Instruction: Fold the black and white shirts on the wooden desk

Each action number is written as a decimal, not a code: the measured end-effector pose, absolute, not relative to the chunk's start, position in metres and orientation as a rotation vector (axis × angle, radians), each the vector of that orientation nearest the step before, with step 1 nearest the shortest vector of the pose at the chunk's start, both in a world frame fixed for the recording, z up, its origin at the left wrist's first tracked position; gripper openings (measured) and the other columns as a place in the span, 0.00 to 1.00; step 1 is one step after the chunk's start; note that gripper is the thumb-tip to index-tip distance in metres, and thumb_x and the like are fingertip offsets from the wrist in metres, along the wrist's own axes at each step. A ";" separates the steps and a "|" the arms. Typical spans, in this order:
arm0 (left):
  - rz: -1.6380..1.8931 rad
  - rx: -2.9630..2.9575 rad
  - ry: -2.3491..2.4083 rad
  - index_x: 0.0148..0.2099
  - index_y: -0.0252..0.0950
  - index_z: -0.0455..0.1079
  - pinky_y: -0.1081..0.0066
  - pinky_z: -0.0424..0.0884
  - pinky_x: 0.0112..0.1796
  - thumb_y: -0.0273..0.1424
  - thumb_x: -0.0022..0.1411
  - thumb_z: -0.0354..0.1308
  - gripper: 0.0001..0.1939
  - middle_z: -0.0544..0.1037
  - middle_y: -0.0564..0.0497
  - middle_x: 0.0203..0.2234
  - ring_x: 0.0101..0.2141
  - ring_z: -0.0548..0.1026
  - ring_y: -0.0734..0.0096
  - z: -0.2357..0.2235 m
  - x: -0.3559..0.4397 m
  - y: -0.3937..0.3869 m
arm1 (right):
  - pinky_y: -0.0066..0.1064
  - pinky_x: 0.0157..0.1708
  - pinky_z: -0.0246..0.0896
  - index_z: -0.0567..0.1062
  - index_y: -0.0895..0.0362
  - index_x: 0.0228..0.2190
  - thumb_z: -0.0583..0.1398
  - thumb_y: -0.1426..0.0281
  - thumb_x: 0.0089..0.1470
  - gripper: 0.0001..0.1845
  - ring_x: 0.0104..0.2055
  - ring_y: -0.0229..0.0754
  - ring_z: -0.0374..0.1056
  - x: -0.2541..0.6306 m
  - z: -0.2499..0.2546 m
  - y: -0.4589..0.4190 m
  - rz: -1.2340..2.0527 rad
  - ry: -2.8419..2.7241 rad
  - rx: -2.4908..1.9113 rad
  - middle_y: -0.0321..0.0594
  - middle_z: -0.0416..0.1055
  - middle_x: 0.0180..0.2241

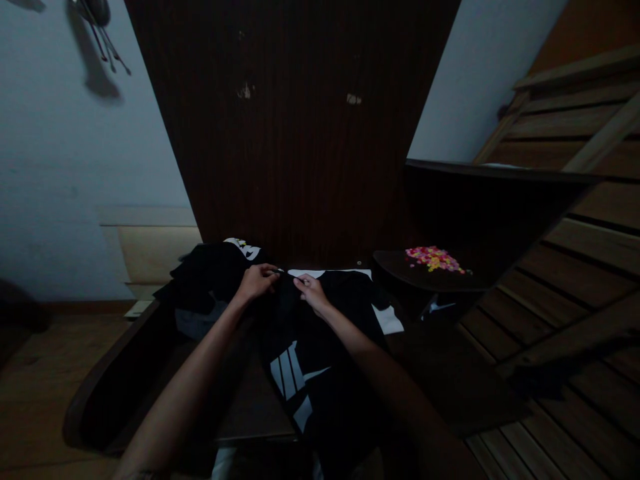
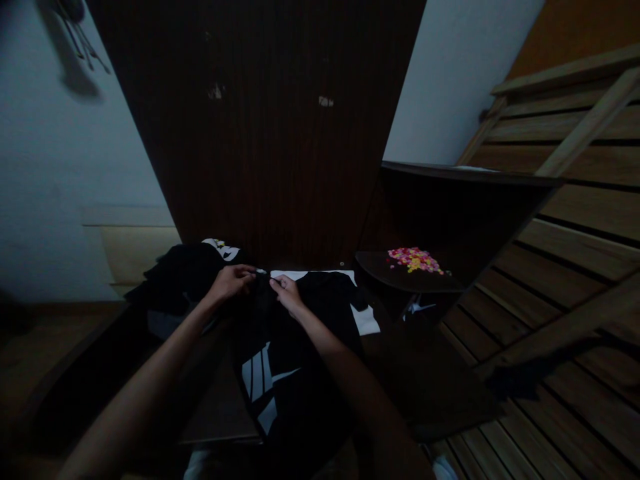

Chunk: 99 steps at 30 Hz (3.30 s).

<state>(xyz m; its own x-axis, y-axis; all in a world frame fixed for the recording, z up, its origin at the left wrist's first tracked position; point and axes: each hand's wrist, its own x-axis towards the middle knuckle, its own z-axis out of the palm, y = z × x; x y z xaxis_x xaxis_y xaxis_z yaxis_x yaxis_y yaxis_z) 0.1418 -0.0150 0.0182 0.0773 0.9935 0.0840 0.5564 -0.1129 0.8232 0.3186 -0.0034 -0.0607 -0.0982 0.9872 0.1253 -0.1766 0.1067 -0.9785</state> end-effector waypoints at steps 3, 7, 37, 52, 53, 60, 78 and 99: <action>0.920 1.905 1.723 0.42 0.34 0.77 0.73 0.72 0.36 0.29 0.57 0.57 0.12 0.82 0.48 0.33 0.33 0.79 0.67 0.018 0.135 -0.014 | 0.25 0.19 0.55 0.69 0.54 0.30 0.66 0.55 0.42 0.19 0.21 0.34 0.61 0.327 -0.066 0.005 1.342 -1.175 -0.967 0.29 0.65 0.21; 0.847 2.016 1.861 0.44 0.33 0.77 0.69 0.70 0.43 0.29 0.61 0.52 0.14 0.82 0.42 0.39 0.42 0.78 0.60 0.015 0.132 -0.008 | 0.26 0.20 0.58 0.72 0.54 0.28 0.64 0.69 0.46 0.05 0.20 0.35 0.62 0.342 -0.073 0.008 1.095 -1.465 -1.269 0.31 0.68 0.22; 0.585 2.251 1.764 0.29 0.33 0.75 0.69 0.71 0.40 0.29 0.50 0.54 0.09 0.78 0.45 0.30 0.37 0.76 0.59 0.023 0.137 0.038 | 0.32 0.48 0.60 0.75 0.59 0.47 0.55 0.72 0.58 0.17 0.50 0.45 0.70 0.492 -0.061 0.039 0.053 -1.757 -2.058 0.49 0.74 0.46; 0.488 2.530 2.042 0.57 0.26 0.65 0.63 0.66 0.50 0.21 0.61 0.45 0.22 0.69 0.33 0.52 0.52 0.69 0.51 -0.010 0.174 0.019 | 0.38 0.48 0.57 0.74 0.58 0.44 0.56 0.73 0.55 0.14 0.52 0.52 0.62 0.487 -0.033 0.001 -0.247 -1.769 -2.179 0.53 0.68 0.50; 0.470 2.561 2.053 0.54 0.27 0.67 0.64 0.66 0.49 0.22 0.62 0.45 0.19 0.71 0.34 0.50 0.51 0.70 0.52 -0.013 0.173 0.008 | 0.37 0.48 0.57 0.74 0.58 0.44 0.56 0.72 0.56 0.14 0.52 0.51 0.63 0.487 -0.033 -0.005 -0.244 -1.829 -2.182 0.52 0.68 0.49; 0.234 2.260 2.264 0.45 0.29 0.73 0.61 0.71 0.35 0.44 0.68 0.40 0.27 0.78 0.35 0.36 0.40 0.77 0.49 -0.035 0.154 -0.098 | 0.36 0.40 0.64 0.79 0.60 0.38 0.50 0.51 0.61 0.28 0.44 0.53 0.73 0.489 -0.033 -0.064 0.187 -2.029 -2.421 0.56 0.76 0.41; 1.332 0.719 1.418 0.38 0.38 0.63 0.69 0.72 0.33 0.41 0.55 0.61 0.15 0.74 0.54 0.27 0.29 0.75 0.70 -0.096 0.119 -0.109 | 0.34 0.37 0.69 0.72 0.52 0.32 0.58 0.57 0.57 0.11 0.37 0.45 0.74 0.525 -0.074 -0.125 1.366 -0.817 -1.326 0.41 0.77 0.32; 0.857 0.762 1.236 0.38 0.34 0.74 0.65 0.77 0.34 0.38 0.46 0.69 0.18 0.82 0.45 0.32 0.32 0.80 0.59 -0.057 0.107 -0.116 | 0.30 0.36 0.71 0.74 0.56 0.35 0.64 0.68 0.52 0.08 0.30 0.40 0.76 0.529 -0.076 -0.150 1.719 -0.503 -1.249 0.37 0.79 0.29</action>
